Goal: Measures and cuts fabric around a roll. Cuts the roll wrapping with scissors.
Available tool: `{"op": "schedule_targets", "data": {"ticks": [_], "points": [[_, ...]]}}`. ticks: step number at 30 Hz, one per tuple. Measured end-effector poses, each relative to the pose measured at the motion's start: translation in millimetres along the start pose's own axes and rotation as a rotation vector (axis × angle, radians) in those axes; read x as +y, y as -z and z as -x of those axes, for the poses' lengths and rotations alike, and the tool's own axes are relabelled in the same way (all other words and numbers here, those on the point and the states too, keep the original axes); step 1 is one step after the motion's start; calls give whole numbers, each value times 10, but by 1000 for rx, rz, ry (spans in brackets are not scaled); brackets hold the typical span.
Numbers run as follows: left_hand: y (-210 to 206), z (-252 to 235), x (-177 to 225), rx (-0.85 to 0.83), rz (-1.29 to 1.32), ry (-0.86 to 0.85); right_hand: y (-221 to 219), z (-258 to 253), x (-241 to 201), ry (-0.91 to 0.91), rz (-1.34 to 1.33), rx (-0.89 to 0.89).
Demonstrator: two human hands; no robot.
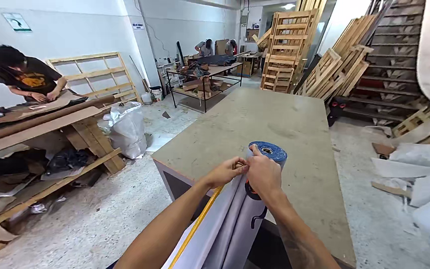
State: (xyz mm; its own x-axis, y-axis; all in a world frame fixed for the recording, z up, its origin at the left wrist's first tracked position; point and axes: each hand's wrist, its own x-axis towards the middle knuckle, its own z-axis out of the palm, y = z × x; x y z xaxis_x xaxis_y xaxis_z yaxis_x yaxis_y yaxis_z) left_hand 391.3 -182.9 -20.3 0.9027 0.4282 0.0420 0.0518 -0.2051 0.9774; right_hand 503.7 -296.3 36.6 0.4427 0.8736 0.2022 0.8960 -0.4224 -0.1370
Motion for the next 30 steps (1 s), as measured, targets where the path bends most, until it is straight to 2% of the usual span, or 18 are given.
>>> {"op": "schedule_targets", "data": {"ticks": [2,4,7,10,12,14,17,20,25,30], "points": [[-54,-26,-46,29,-12,-67,26,-13,-7,-16,16,-34],[-129,-44,-124,139,-112,-153,49,-7,-34,-32,23,-49],[-197,-91,-145,346,-283,-177,71,-29,-65,-53,19,-56],[-179,-165,-160,478,-343,-204,-6,-64,153,55,-266,22],[-149,-206,-172,513,-356,-229,85,-65,408,123,-453,-18],[-121,-227,-182,537,-375,-261,225,-82,589,120,-414,-83],[-144,-230,-211,577,-435,-281,159,-294,849,201,-273,-201],[-239,-222,-235,711,-552,-329,86,-485,930,211,-212,-296],[-559,-14,-102,822,-644,-473,135,78,989,170,-198,-132],[-1281,360,108,840,-591,-608,419,864,1473,172,-259,-157]]}}
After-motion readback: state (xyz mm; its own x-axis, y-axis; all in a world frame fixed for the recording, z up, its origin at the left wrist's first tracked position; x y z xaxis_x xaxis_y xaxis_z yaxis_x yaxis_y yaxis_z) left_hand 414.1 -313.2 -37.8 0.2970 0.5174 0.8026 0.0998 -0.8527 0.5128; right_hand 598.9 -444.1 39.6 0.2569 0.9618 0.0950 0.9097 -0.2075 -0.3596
